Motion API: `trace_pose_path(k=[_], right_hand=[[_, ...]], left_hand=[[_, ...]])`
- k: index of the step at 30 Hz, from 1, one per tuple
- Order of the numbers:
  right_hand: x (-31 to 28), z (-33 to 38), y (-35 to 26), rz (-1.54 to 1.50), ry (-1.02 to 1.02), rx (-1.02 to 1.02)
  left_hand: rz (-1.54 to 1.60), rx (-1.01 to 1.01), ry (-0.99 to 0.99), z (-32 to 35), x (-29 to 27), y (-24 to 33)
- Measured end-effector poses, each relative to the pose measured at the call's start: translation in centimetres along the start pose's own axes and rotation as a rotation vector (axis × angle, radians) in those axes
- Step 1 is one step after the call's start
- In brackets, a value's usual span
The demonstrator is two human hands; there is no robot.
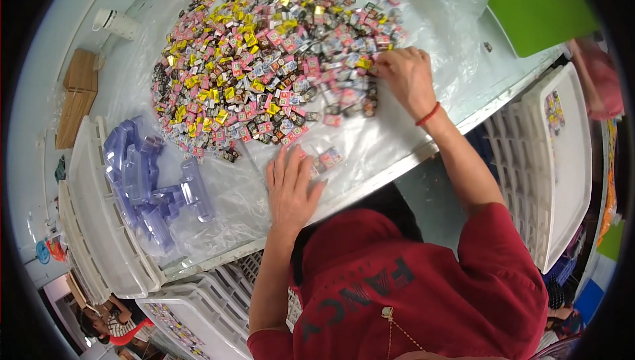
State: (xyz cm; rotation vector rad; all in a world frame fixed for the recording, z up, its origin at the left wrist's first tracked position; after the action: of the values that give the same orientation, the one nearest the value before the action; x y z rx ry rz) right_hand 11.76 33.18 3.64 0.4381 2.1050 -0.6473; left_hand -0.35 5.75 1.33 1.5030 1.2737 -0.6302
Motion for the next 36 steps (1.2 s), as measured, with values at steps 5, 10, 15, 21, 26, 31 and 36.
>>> trace_pose_path(k=[5,10,15,21,26,31,36], right_hand=[[-0.2,-1.3,-0.8,0.033,0.013,-0.037],[2.9,-1.0,-0.2,0.073,-0.104,-0.113],[2.4,-2.2,-0.1,0.069,-0.124,-0.187],[1.4,0.3,-0.1,-0.2,-0.142,-0.031],[1.4,1.9,-2.4,-0.77,-0.348,0.157],[-0.1,-0.2,-2.8,-0.143,-0.016,-0.121],[-0.4,0.3,-5.9,-0.119,0.076,-0.295]], left_hand=[[-0.001,-0.004,-0.007,0.3,0.2,-0.2],[-0.004,0.005,0.008,0.2,0.5,-0.2],[0.073,-0.078,0.025,-0.1,-0.5,-0.2],[0.13,-0.257,0.107,1.3,-0.4,-1.4],[0.187,-0.296,0.062,1.4,-0.7,-1.4],[0.147,-0.244,0.044,1.5,-0.3,-1.5],[0.14,-0.231,0.047,1.5,-0.3,-1.5]])
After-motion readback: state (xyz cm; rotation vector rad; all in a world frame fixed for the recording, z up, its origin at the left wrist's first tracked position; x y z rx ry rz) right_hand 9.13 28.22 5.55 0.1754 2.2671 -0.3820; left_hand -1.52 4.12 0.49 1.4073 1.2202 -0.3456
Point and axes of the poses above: each hand's wrist, its own z-axis away from the middle knuckle, its own x-axis out of the palm, y = z × x, the point moved 3 cm from there along -z, towards the middle knuckle, and after that the axes turned 1 degree about -x, right-handed, at the moved point
